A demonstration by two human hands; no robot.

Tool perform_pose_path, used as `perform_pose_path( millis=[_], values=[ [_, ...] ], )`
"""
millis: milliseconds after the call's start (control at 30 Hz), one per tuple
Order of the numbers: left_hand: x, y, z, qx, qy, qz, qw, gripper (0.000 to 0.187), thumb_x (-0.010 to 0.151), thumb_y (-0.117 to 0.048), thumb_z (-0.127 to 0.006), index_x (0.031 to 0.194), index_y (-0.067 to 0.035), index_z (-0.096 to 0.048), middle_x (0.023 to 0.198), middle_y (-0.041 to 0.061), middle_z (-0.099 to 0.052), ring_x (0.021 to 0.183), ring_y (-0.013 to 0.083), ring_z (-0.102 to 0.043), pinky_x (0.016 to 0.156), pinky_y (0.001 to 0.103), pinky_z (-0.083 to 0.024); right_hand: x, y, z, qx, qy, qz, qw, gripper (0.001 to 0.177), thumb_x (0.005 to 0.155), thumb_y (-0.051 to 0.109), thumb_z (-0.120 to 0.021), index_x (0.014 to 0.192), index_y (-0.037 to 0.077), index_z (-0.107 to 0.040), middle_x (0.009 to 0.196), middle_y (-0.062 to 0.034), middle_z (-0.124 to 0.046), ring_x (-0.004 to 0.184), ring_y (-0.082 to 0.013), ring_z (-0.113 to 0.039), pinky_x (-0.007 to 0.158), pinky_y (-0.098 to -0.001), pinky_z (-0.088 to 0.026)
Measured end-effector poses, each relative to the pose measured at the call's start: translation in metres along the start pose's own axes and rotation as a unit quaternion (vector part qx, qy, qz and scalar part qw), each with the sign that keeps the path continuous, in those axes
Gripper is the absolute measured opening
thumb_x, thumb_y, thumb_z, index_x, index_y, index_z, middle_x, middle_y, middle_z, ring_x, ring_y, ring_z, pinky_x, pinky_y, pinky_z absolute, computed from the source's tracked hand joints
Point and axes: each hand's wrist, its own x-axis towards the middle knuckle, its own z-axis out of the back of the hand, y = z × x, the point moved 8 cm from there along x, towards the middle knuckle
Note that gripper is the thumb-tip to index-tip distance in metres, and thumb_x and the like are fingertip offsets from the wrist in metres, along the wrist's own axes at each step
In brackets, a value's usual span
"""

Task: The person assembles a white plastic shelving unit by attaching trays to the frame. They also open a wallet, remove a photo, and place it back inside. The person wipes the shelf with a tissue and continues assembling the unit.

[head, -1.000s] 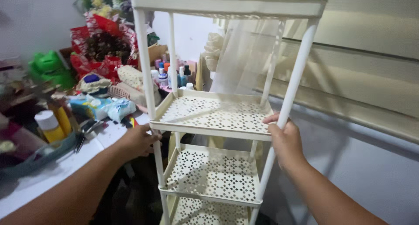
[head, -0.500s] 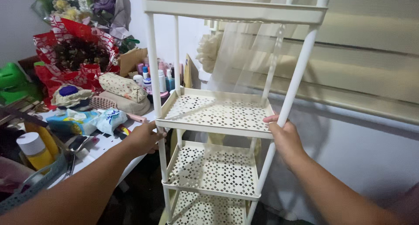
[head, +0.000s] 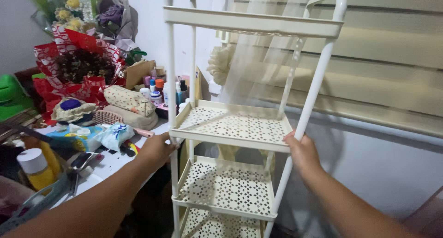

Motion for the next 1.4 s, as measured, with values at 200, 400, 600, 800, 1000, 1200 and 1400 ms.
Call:
perform_pose_path(
  millis=[200, 400, 600, 800, 1000, 1200, 1400],
  values=[
    [-0.003, -0.004, 0.002, 0.019, -0.025, -0.024, 0.999, 0.032, 0.093, -0.026, -0.068, 0.122, -0.014, -0.071, 0.081, 0.016, -0.078, 0.067, 0.0251, -0.076, 0.068, 0.039, -0.06, 0.007, 0.003, -0.002, 0.023, -0.003, 0.087, 0.996, 0.026, 0.094, 0.029, -0.058, 0.101, 0.007, -0.07, 0.093, -0.0089, -0.068, 0.089, -0.0196, -0.062, 0.081, -0.0346, -0.049],
    [-0.002, -0.003, -0.001, 0.047, -0.011, -0.002, 0.999, 0.035, 0.095, -0.029, -0.068, 0.124, -0.011, -0.068, 0.087, 0.019, -0.078, 0.073, 0.0286, -0.077, 0.072, 0.041, -0.06, -0.016, 0.023, 0.002, 0.032, 0.03, 0.128, 0.991, 0.033, 0.097, 0.032, -0.053, 0.11, 0.008, -0.071, 0.101, -0.0074, -0.069, 0.093, -0.0176, -0.062, 0.083, -0.0334, -0.049],
    [0.008, -0.031, 0.017, -0.044, -0.018, -0.025, 0.999, 0.049, 0.087, -0.017, -0.075, 0.129, -0.002, -0.055, 0.114, 0.02, -0.068, 0.105, 0.0286, -0.067, 0.091, 0.042, -0.055, -0.021, 0.056, 0.021, -0.048, -0.047, 0.123, 0.99, 0.043, 0.098, 0.034, -0.057, 0.133, 0.009, -0.053, 0.116, -0.0154, -0.069, 0.109, -0.0254, -0.067, 0.096, -0.0383, -0.05],
    [-0.007, -0.082, 0.058, -0.091, -0.056, -0.044, 0.993, 0.033, 0.097, -0.019, -0.064, 0.122, -0.002, -0.053, 0.109, 0.018, -0.067, 0.097, 0.0257, -0.066, 0.089, 0.042, -0.053, -0.013, 0.089, 0.022, 0.006, -0.036, 0.329, 0.944, 0.038, 0.104, 0.017, -0.05, 0.139, 0.003, -0.044, 0.136, -0.0203, -0.061, 0.126, -0.028, -0.06, 0.105, -0.0394, -0.046],
    [-0.025, -0.076, 0.059, -0.041, -0.137, -0.027, 0.989, 0.021, 0.102, -0.02, -0.056, 0.117, -0.005, -0.06, 0.104, 0.011, -0.077, 0.088, 0.0234, -0.07, 0.08, 0.043, -0.056, -0.024, 0.085, 0.021, 0.044, 0.01, 0.307, 0.951, 0.024, 0.104, 0.013, -0.048, 0.127, 0.005, -0.048, 0.124, -0.0171, -0.068, 0.108, -0.0247, -0.069, 0.092, -0.0371, -0.052],
    [-0.019, -0.049, 0.055, -0.018, -0.189, -0.033, 0.981, 0.023, 0.097, -0.021, -0.065, 0.109, -0.002, -0.062, 0.099, 0.017, -0.074, 0.09, 0.0265, -0.071, 0.079, 0.041, -0.055, -0.03, 0.082, 0.024, 0.072, 0.046, 0.318, 0.944, 0.019, 0.103, 0.013, -0.047, 0.119, 0.004, -0.044, 0.11, -0.013, -0.074, 0.101, -0.0224, -0.072, 0.088, -0.0361, -0.054],
    [-0.023, -0.038, 0.054, 0.014, -0.217, 0.034, 0.975, 0.026, 0.095, -0.023, -0.068, 0.109, -0.002, -0.063, 0.091, 0.02, -0.071, 0.082, 0.0342, -0.071, 0.073, 0.047, -0.056, -0.017, 0.067, 0.024, 0.05, 0.081, 0.284, 0.954, 0.019, 0.101, 0.017, -0.05, 0.116, 0.006, -0.046, 0.102, -0.0137, -0.077, 0.096, -0.0238, -0.076, 0.084, -0.037, -0.056]
  ],
)
